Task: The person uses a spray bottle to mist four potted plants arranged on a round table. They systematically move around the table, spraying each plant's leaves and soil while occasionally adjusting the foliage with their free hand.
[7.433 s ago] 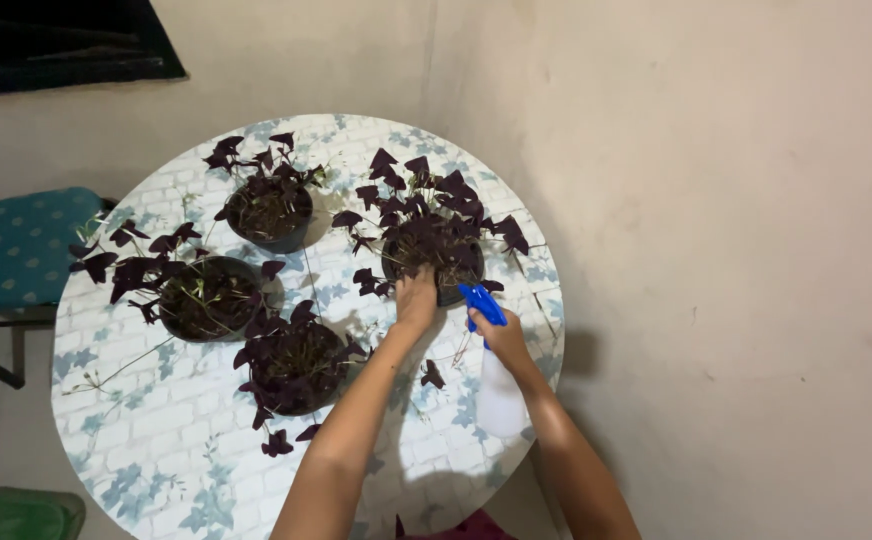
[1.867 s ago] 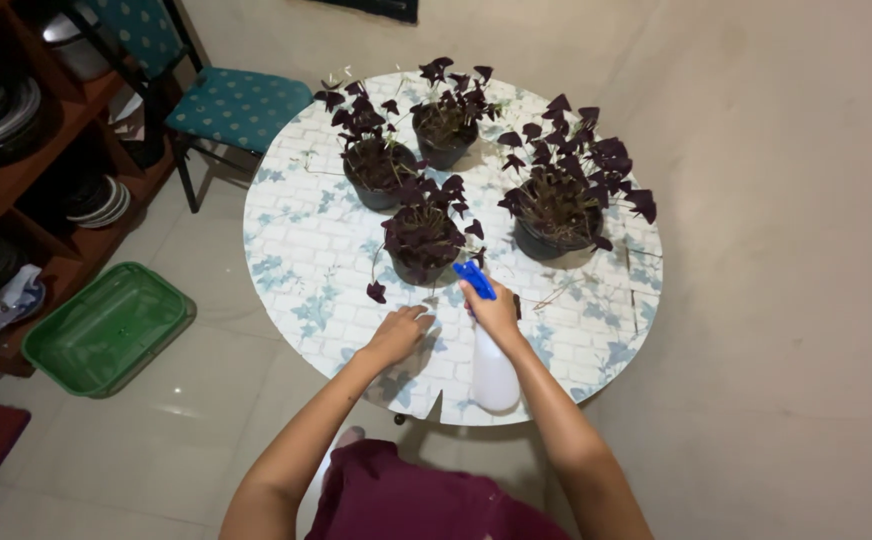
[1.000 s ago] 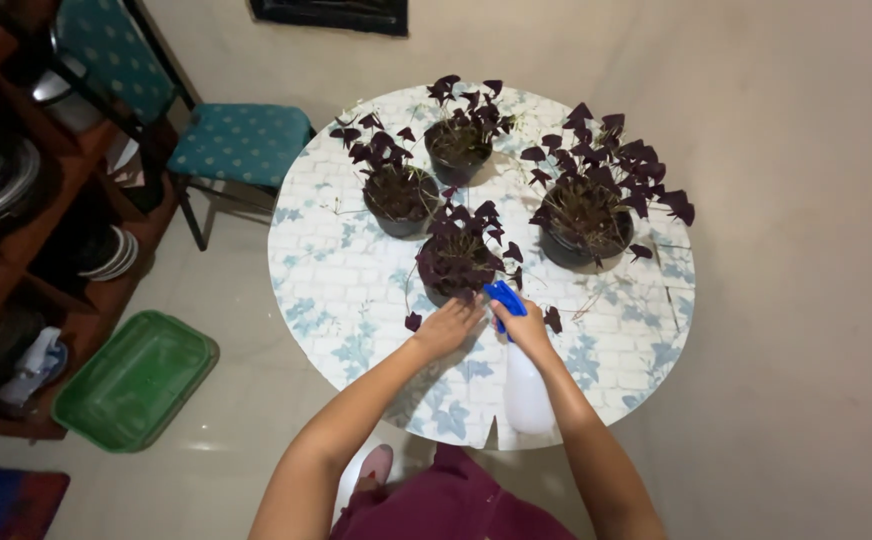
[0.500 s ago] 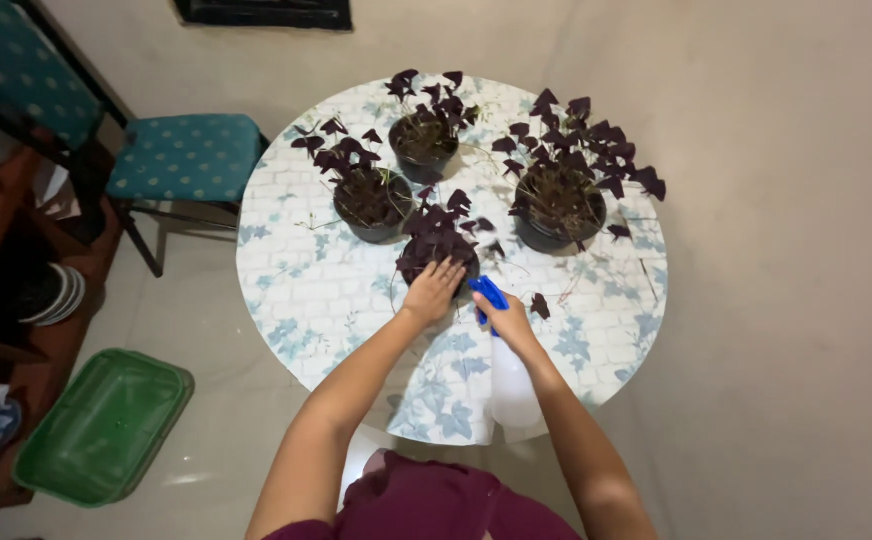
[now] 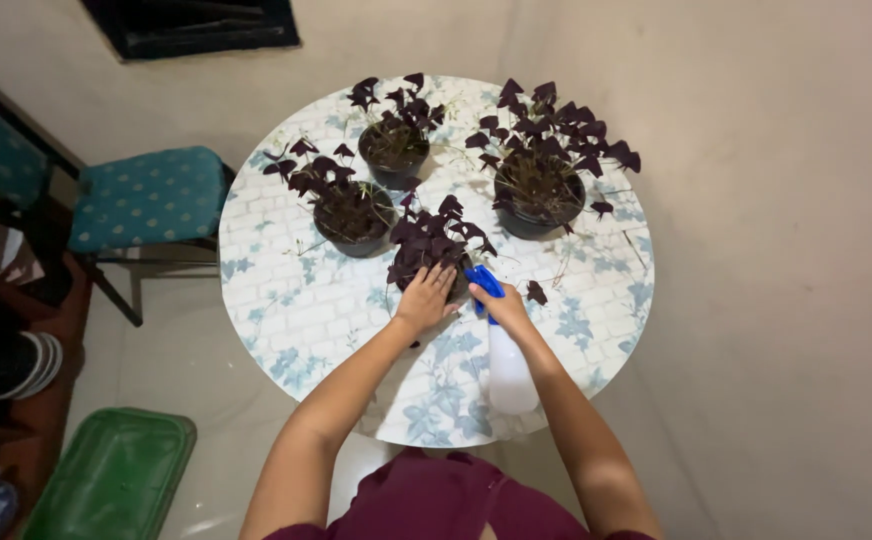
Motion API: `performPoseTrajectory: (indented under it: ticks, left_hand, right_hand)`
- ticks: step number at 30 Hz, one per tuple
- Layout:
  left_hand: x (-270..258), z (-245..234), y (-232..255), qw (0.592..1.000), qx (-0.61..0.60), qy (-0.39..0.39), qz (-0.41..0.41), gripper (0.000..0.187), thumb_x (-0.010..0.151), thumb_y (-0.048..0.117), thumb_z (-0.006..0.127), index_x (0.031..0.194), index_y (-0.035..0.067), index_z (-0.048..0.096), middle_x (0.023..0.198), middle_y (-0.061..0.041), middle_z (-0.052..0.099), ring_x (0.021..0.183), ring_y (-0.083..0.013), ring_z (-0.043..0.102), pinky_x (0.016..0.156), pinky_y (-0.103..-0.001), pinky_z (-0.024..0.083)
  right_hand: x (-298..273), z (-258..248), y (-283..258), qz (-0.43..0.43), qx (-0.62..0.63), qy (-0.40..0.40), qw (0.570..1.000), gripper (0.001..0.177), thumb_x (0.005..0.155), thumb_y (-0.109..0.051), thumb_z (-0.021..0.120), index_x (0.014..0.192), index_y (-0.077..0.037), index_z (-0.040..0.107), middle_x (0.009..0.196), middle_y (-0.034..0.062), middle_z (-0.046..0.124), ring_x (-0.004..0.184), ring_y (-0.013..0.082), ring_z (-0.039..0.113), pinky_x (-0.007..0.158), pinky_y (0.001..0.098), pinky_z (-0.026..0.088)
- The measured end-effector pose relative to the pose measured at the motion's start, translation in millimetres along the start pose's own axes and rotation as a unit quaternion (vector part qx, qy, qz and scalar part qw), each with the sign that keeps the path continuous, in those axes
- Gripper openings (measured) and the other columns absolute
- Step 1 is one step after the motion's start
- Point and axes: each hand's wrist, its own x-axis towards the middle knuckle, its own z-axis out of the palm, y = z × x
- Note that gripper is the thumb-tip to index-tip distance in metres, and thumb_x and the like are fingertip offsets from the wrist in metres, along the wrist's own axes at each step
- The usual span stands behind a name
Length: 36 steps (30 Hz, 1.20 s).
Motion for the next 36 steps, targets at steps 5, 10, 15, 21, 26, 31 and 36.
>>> performPoseTrajectory:
  ticks: [5,10,15,21,26,31,36]
  left_hand:
    - [-2.8,-6.1,-4.2,1.000,0.003,-0.005,0.019,0.084,0.096,0.066,0.040,0.156,0.008,0.036,0.160,-0.009,0.040,0.151,-0.0271,0.026,0.119,-0.046,0.021]
    - [-1.6,-1.4,-8.7,1.000,-0.002,0.000,0.028,0.085,0.095,0.067,0.042,0.156,0.008,0.036,0.159,-0.008,0.041,0.150,-0.0264,0.028,0.119,-0.046,0.021]
    - [-4.7,3.8,-11.8,0.998,-0.004,0.030,0.049,0.086,0.093,0.066,0.046,0.154,0.006,0.039,0.157,-0.010,0.044,0.148,-0.0281,0.031,0.119,-0.047,0.022]
    - [-7.6,-2.8,-12.0,0.998,0.000,0.030,0.049,0.084,0.092,0.066,0.047,0.154,0.009,0.040,0.156,-0.007,0.046,0.148,-0.0260,0.031,0.119,-0.046,0.022]
    - [-7.0,0.3,-11.9,0.999,-0.006,0.022,0.049,0.084,0.094,0.065,0.047,0.155,0.009,0.037,0.157,-0.008,0.043,0.149,-0.0264,0.031,0.120,-0.047,0.021]
    - [-8.5,-8.5,-14.5,0.999,0.008,0.009,0.046,0.084,0.094,0.066,0.046,0.156,0.010,0.035,0.158,-0.007,0.042,0.149,-0.0256,0.029,0.120,-0.047,0.020]
    - [-1.5,-4.1,-12.9,0.999,0.005,-0.011,0.038,0.083,0.096,0.064,0.045,0.157,0.009,0.033,0.161,-0.008,0.038,0.151,-0.0269,0.026,0.120,-0.048,0.020]
  right_hand:
    - [-17.8,0.6,-15.9,0.028,-0.020,0.015,0.999,0.043,0.084,-0.048,0.076,0.083,-0.005,0.077,0.073,0.0153,0.074,0.076,0.0294,0.075,0.069,0.0351,0.056]
    - [-19.7,6.6,-16.3,0.034,-0.016,0.024,0.999,0.037,0.084,-0.041,0.075,0.069,-0.006,0.074,0.056,0.0096,0.069,0.053,0.0211,0.072,0.054,0.0289,0.056]
    - [-26.1,11.2,-21.1,0.002,-0.062,-0.006,0.998,0.044,0.082,-0.049,0.077,0.091,-0.005,0.077,0.075,0.0168,0.074,0.081,0.0332,0.075,0.071,0.0388,0.055]
    - [-28.3,15.9,-22.8,-0.032,-0.066,0.054,0.996,0.041,0.087,-0.050,0.074,0.088,-0.008,0.076,0.070,0.0141,0.072,0.078,0.0321,0.073,0.069,0.0377,0.054]
    - [-45.8,15.7,-30.8,0.001,-0.080,0.074,0.994,0.043,0.085,-0.050,0.071,0.063,-0.014,0.072,0.056,0.0091,0.068,0.065,0.0282,0.072,0.063,0.0331,0.054]
    - [-32.7,22.9,-14.0,0.026,-0.071,0.065,0.995,0.043,0.082,-0.052,0.071,0.059,-0.016,0.072,0.055,0.0058,0.068,0.065,0.0262,0.073,0.063,0.0330,0.054]
    - [-23.9,6.9,-12.6,0.040,0.029,-0.033,0.998,0.045,0.084,-0.046,0.075,0.083,-0.001,0.075,0.079,0.0174,0.074,0.079,0.0276,0.073,0.068,0.0361,0.056]
